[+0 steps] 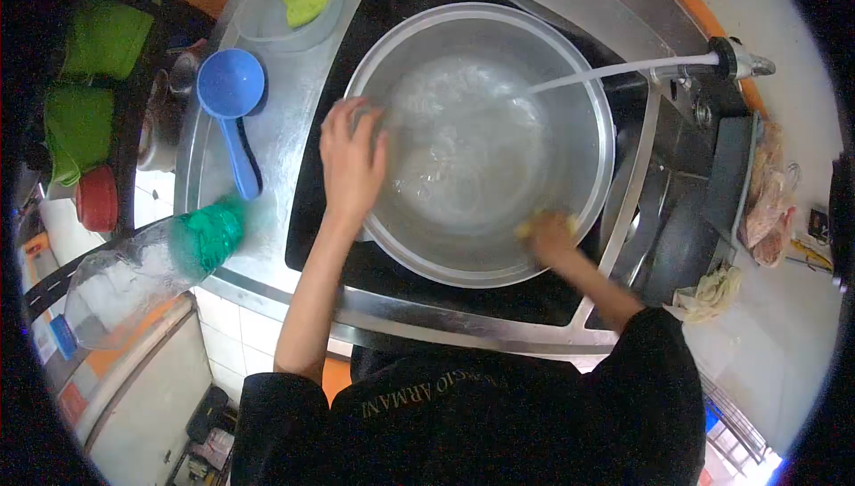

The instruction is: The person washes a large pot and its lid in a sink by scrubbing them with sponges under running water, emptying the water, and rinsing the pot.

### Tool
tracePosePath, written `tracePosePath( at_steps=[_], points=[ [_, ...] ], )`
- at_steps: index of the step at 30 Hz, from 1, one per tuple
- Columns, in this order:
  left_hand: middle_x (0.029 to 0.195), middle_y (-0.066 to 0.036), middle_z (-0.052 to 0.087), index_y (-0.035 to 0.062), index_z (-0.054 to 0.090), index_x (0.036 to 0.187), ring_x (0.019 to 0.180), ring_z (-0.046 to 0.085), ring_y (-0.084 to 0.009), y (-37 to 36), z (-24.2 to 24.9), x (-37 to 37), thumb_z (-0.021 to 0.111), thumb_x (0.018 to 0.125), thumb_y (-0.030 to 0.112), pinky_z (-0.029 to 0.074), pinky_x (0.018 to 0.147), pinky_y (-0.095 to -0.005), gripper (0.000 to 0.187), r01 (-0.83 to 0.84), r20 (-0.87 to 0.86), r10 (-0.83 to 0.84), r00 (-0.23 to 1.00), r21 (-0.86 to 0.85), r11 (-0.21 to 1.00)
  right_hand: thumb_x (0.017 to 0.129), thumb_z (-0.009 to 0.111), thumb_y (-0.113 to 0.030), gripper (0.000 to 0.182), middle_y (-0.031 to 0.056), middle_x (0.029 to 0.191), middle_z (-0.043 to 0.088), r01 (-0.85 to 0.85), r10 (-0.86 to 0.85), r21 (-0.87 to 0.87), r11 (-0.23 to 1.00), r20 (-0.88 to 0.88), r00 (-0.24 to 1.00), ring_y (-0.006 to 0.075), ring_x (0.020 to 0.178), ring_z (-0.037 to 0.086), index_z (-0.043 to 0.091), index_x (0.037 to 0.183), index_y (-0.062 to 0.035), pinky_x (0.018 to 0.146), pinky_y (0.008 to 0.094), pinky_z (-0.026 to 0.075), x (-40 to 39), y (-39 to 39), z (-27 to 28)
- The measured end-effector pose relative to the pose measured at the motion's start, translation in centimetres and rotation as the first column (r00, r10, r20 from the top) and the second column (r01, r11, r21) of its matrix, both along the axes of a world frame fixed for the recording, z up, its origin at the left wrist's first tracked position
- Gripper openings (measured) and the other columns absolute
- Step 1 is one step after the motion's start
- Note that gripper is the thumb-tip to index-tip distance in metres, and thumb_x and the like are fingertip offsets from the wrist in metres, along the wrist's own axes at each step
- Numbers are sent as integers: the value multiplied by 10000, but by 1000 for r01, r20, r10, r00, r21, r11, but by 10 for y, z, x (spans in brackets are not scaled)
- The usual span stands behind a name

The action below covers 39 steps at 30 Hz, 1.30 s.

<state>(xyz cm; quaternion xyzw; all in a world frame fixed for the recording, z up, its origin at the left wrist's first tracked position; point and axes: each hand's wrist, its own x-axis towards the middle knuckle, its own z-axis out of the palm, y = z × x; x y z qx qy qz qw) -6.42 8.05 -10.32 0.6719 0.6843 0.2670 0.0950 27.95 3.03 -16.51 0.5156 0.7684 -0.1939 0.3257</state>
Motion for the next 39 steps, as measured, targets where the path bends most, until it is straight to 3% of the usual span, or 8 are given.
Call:
tracePosePath(
  at_steps=[3,8,11,15,19,24,31,39],
  points=[
    [1336,-148,358,59,549,1155,1219,351,-370,-21,-33,-16,569,819,142,299,1004,-484,347,-82,115,85,990,-31,996,869,499,-323,384,217,1093,569,169,-423,-454,875,-547,722,381,1066,516,529,1135,-47,935,476,379,-85,-44,-33],
    [1359,-175,318,63,547,1158,1265,329,-350,-17,-35,-11,429,756,-129,322,1031,-397,461,-99,272,104,957,-33,995,947,381,-391,426,207,1202,502,47,-557,-708,704,-511,655,316,1091,498,430,1220,-68,922,413,381,-102,-25,-23],
    [1352,-187,333,57,554,1127,1236,372,-360,-19,-42,-13,417,723,-149,342,1017,-408,474,-116,285,145,947,-117,986,845,505,-292,419,196,1343,402,-162,135,-206,965,-135,981,367,1218,406,509,1214,-94,1020,466,303,18,36,-47],
    [1324,-189,383,60,562,1096,1171,444,-369,-25,-49,-10,414,728,-140,384,969,-419,445,-192,226,229,947,-176,966,871,437,-261,464,250,1375,328,-305,295,384,872,86,952,347,1298,296,445,1293,-69,1061,458,225,71,125,-65],
    [1279,-156,456,78,573,1078,1072,519,-369,-22,-46,-8,417,725,-125,425,885,-434,435,-267,287,295,911,-134,954,890,376,-245,464,248,1363,346,-128,134,-40,991,388,912,385,1264,317,443,1264,21,1050,534,182,21,17,-114],
    [1265,-167,468,75,577,1073,1047,531,-374,-23,-48,-9,415,727,-125,427,876,-426,432,-277,304,295,906,-102,955,897,395,-312,509,243,1283,438,102,-306,-597,796,-252,918,345,1201,425,346,1334,-56,1009,418,326,-141,-8,-6],
    [1234,-189,486,74,578,1059,1080,509,-372,-24,-59,-10,433,811,-66,422,881,-407,320,-282,307,276,911,-26,959,883,468,-210,393,247,1142,476,416,-448,-356,837,-882,145,396,1027,487,415,1213,-3,914,448,390,-224,23,-11],
    [1214,-197,496,56,576,1038,1074,512,-380,-26,-56,-11,425,850,-31,423,879,-411,256,-274,319,268,909,-28,961,864,470,-192,341,173,1123,545,-33,-153,-276,961,-626,764,359,995,530,518,1172,-54,881,463,428,-72,-44,-9]
  ],
)
